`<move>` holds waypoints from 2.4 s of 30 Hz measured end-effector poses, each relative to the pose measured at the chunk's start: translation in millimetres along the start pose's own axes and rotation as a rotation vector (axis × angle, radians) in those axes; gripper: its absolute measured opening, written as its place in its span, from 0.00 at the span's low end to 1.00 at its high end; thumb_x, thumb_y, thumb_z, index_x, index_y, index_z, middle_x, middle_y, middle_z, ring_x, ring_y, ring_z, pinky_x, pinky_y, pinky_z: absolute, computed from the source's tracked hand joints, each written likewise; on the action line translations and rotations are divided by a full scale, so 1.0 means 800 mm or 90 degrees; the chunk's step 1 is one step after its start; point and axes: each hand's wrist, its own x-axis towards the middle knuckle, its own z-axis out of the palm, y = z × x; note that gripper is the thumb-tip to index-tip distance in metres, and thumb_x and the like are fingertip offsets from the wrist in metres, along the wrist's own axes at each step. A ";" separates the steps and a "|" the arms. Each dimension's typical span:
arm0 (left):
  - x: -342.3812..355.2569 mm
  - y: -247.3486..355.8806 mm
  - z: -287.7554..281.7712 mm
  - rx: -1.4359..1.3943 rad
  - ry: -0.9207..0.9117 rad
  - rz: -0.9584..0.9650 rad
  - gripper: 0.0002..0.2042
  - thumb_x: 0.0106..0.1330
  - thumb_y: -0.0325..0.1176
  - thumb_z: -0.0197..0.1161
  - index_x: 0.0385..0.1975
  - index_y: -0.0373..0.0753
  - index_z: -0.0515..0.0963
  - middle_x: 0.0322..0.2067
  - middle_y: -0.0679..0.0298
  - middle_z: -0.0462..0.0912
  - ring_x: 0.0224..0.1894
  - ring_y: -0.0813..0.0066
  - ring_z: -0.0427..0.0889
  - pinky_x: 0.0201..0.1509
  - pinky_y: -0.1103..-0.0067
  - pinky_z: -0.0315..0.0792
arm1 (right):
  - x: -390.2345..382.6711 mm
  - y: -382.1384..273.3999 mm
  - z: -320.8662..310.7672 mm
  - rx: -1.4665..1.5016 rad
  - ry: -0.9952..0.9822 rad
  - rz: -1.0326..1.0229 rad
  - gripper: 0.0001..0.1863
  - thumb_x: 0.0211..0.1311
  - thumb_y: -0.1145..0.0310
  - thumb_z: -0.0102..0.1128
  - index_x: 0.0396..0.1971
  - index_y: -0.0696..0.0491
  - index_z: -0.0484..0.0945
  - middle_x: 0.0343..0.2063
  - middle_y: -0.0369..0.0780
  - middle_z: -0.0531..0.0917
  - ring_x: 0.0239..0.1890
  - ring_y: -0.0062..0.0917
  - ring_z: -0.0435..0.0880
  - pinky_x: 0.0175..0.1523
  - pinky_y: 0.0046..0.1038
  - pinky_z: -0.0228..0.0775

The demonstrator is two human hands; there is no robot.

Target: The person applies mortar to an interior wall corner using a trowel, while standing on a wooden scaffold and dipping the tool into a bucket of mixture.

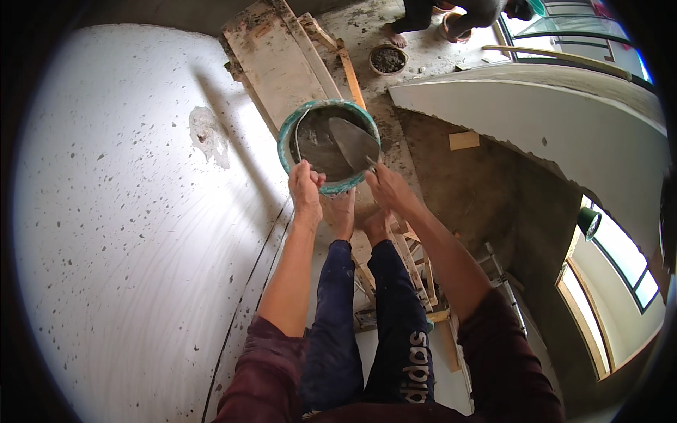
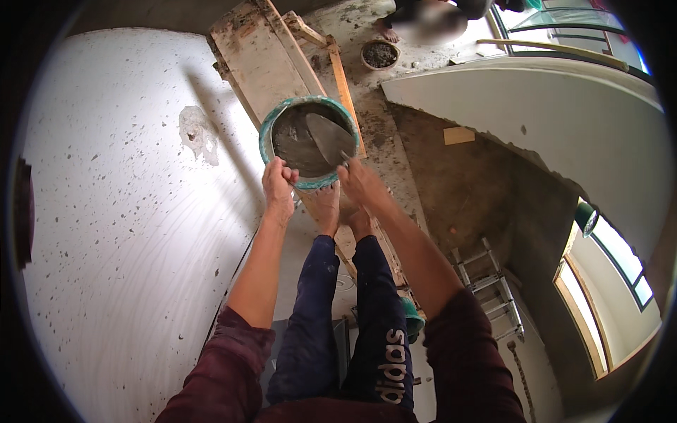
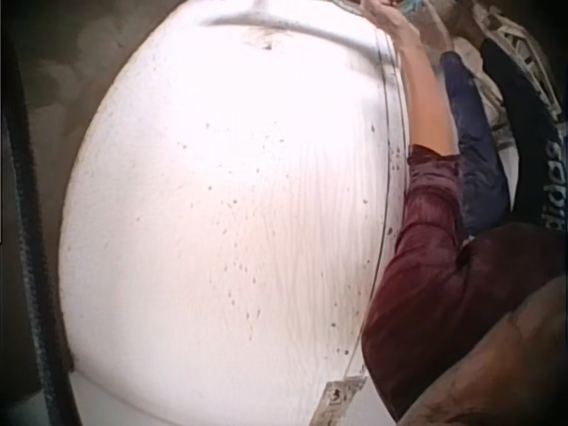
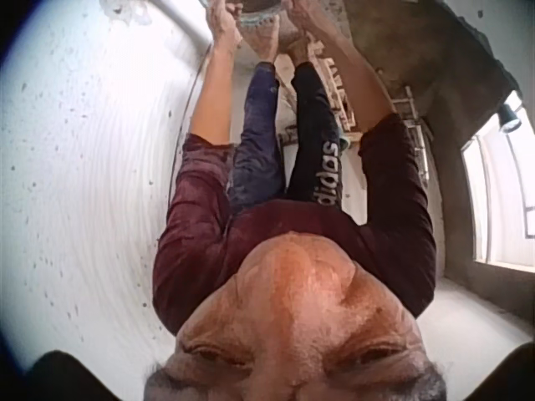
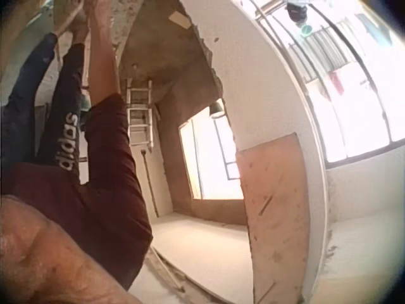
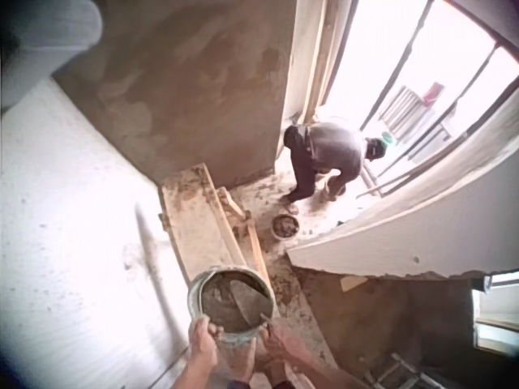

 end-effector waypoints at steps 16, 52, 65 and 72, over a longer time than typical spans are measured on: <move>-0.332 -0.021 -0.146 0.941 -0.348 -0.031 0.25 0.51 0.42 0.66 0.51 0.42 0.75 0.62 0.57 0.62 0.67 0.55 0.56 0.66 0.62 0.56 | 0.015 -0.014 0.000 -0.247 -0.025 0.096 0.15 0.57 0.66 0.55 0.35 0.63 0.69 0.30 0.57 0.80 0.35 0.50 0.81 0.43 0.43 0.72; -0.295 -0.003 -0.141 0.966 -0.357 -0.019 0.24 0.51 0.42 0.65 0.49 0.42 0.75 0.63 0.56 0.62 0.68 0.54 0.54 0.68 0.61 0.51 | 0.049 -0.011 0.031 -0.292 -0.151 -0.184 0.20 0.62 0.61 0.42 0.39 0.64 0.73 0.26 0.53 0.80 0.28 0.44 0.82 0.36 0.41 0.74; -0.285 0.003 -0.143 1.016 -0.379 -0.038 0.23 0.52 0.44 0.63 0.49 0.43 0.76 0.63 0.58 0.62 0.69 0.58 0.52 0.69 0.63 0.50 | -0.033 -0.033 0.009 -0.222 -0.073 0.147 0.19 0.49 0.67 0.56 0.38 0.66 0.73 0.31 0.57 0.80 0.38 0.50 0.81 0.45 0.42 0.72; -0.287 -0.003 -0.140 1.029 -0.388 -0.002 0.22 0.53 0.43 0.63 0.48 0.43 0.76 0.62 0.58 0.63 0.68 0.58 0.55 0.68 0.63 0.53 | 0.025 -0.008 0.054 0.108 -0.152 0.226 0.17 0.50 0.68 0.58 0.36 0.65 0.71 0.20 0.48 0.78 0.20 0.37 0.80 0.25 0.37 0.72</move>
